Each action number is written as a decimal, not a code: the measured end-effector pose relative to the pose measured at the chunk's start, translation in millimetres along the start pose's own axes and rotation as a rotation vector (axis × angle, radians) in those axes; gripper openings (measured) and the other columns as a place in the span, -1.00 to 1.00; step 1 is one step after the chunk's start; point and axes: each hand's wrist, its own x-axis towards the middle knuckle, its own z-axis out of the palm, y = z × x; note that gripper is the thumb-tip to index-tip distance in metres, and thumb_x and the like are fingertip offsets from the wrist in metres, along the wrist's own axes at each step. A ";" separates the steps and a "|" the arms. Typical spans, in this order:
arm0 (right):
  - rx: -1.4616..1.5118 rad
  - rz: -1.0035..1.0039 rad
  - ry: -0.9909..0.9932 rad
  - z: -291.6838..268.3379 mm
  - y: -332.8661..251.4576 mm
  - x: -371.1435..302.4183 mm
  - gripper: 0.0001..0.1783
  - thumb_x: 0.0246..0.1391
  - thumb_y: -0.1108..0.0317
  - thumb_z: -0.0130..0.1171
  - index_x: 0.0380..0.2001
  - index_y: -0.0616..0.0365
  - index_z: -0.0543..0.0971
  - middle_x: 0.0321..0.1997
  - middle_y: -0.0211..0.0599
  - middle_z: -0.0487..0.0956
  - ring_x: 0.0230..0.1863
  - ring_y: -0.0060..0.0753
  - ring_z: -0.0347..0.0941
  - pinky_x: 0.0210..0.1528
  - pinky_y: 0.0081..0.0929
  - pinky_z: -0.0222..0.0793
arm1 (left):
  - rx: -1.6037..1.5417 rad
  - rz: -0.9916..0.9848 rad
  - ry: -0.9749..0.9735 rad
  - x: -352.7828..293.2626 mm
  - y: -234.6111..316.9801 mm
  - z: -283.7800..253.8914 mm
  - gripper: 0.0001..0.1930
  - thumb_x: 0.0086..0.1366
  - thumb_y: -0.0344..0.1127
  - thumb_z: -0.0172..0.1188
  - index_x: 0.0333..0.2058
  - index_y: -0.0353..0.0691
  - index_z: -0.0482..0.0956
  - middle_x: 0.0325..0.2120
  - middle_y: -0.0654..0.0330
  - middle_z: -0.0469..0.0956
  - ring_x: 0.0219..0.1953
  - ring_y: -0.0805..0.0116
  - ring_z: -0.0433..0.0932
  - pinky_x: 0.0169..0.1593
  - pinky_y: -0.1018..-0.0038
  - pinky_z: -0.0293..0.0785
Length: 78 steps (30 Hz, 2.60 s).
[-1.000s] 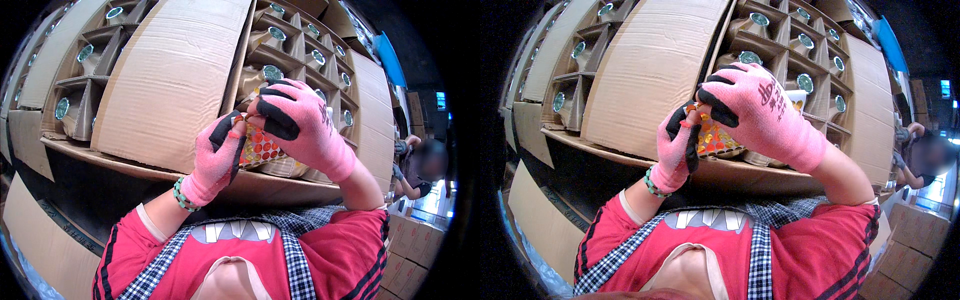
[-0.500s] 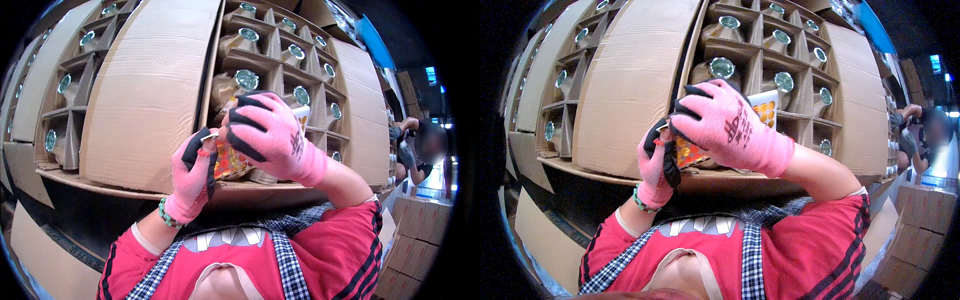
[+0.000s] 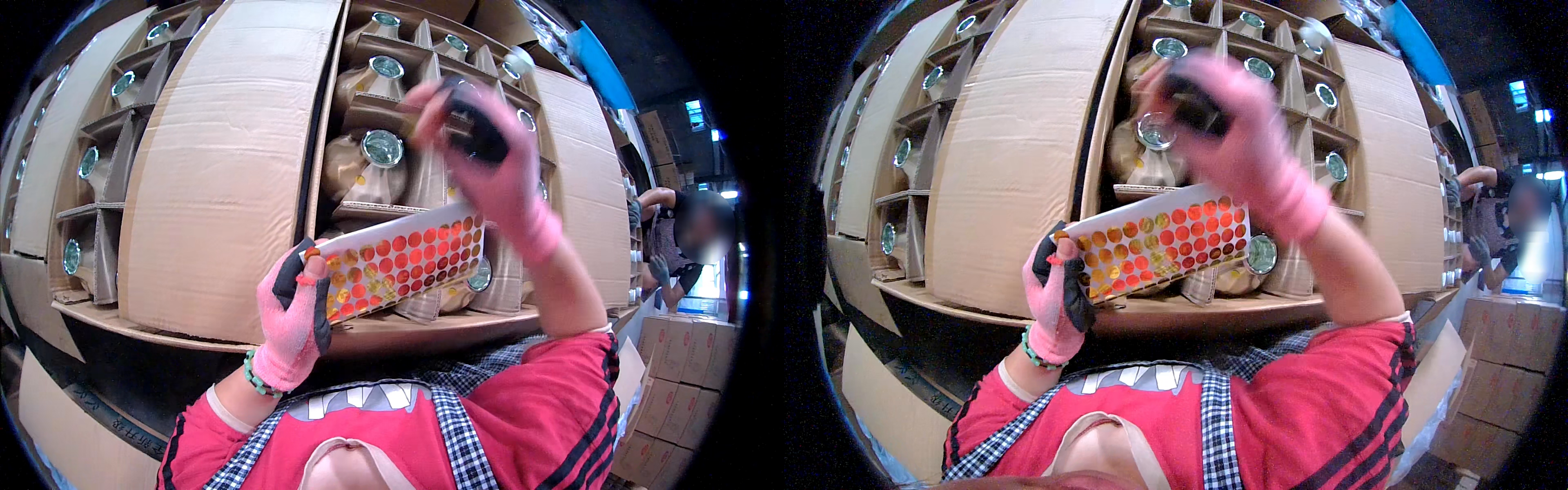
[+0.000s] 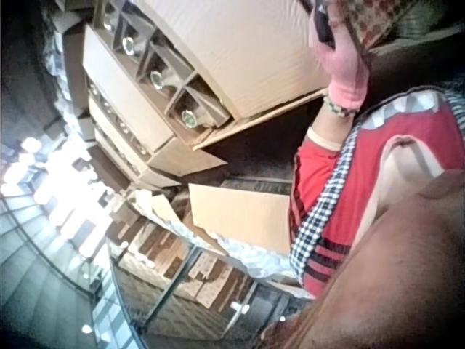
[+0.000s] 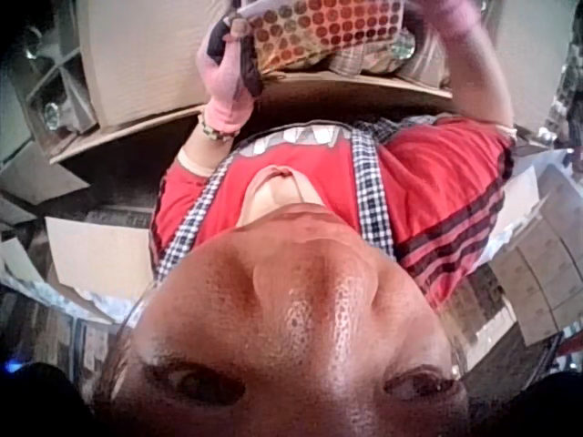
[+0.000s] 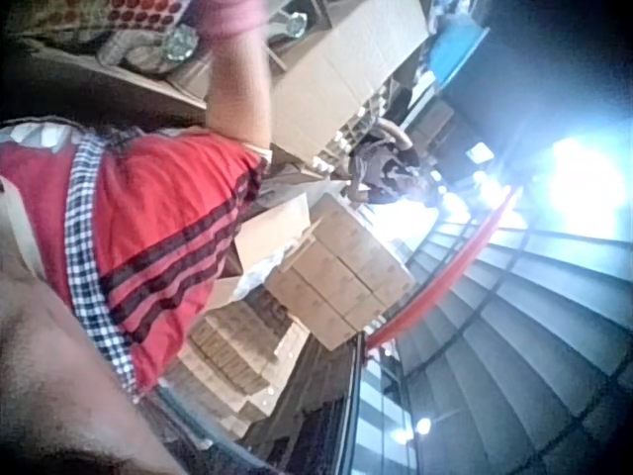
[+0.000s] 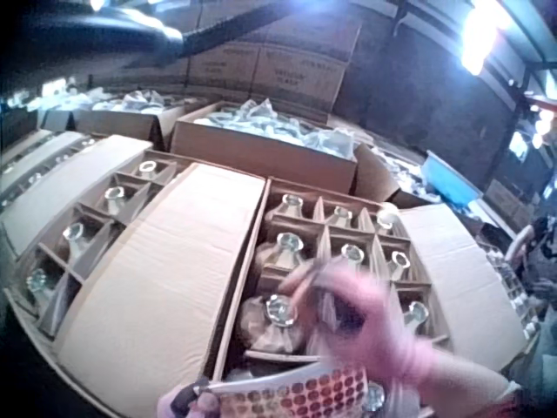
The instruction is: The person applies round stickers to the tops of glass jars arranged in cardboard boxes. They peel stickers from a sheet and place them on each jar one by one, working across multiple boxes in a warehouse setting.
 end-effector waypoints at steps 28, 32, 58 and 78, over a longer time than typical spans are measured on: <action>-1.262 0.677 -0.395 -116.2 373.0 -3.2 -0.61 -0.17 0.33 -0.03 -0.15 -0.05 0.41 0.08 -0.22 0.20 0.11 0.00 0.07 0.09 -0.11 0.02 | 0.685 0.217 -0.144 3.5 2.1 1.5 -0.68 0.12 -0.14 0.00 -0.42 -0.35 0.46 -0.55 0.06 0.45 -0.51 0.24 0.44 -0.42 0.47 0.36; -1.371 0.657 -0.234 -111.9 353.9 -3.7 -0.66 -0.18 0.28 0.03 -0.22 -0.02 0.42 0.05 -0.18 0.23 0.07 -0.03 0.12 0.03 -0.17 0.09 | 0.668 0.300 -0.190 8.5 4.5 4.9 -0.74 0.13 -0.22 -0.03 -0.42 -0.34 0.46 -0.57 0.03 0.46 -0.55 0.21 0.44 -0.46 0.46 0.38; -0.137 0.184 -0.553 21.4 -65.0 -14.3 -0.82 -0.31 0.39 0.14 -0.62 0.22 0.36 -0.59 -0.15 0.35 -0.45 -0.11 0.30 -0.36 -0.32 0.18 | 0.075 0.129 -0.068 -5.9 3.6 -7.7 -0.81 0.12 -0.37 0.05 -0.34 -0.39 0.46 -0.52 0.29 0.43 -0.48 0.64 0.33 -0.40 0.70 0.28; -0.158 -0.066 -0.430 43.1 -69.3 0.7 -0.80 -0.38 0.44 0.20 -0.53 0.13 0.48 -0.48 -0.25 0.46 -0.35 -0.21 0.40 -0.25 -0.36 0.29 | 0.001 0.081 -0.207 -1.2 8.4 -15.0 -0.83 0.11 -0.42 0.02 -0.32 -0.38 0.44 -0.54 0.29 0.43 -0.47 0.62 0.34 -0.40 0.68 0.31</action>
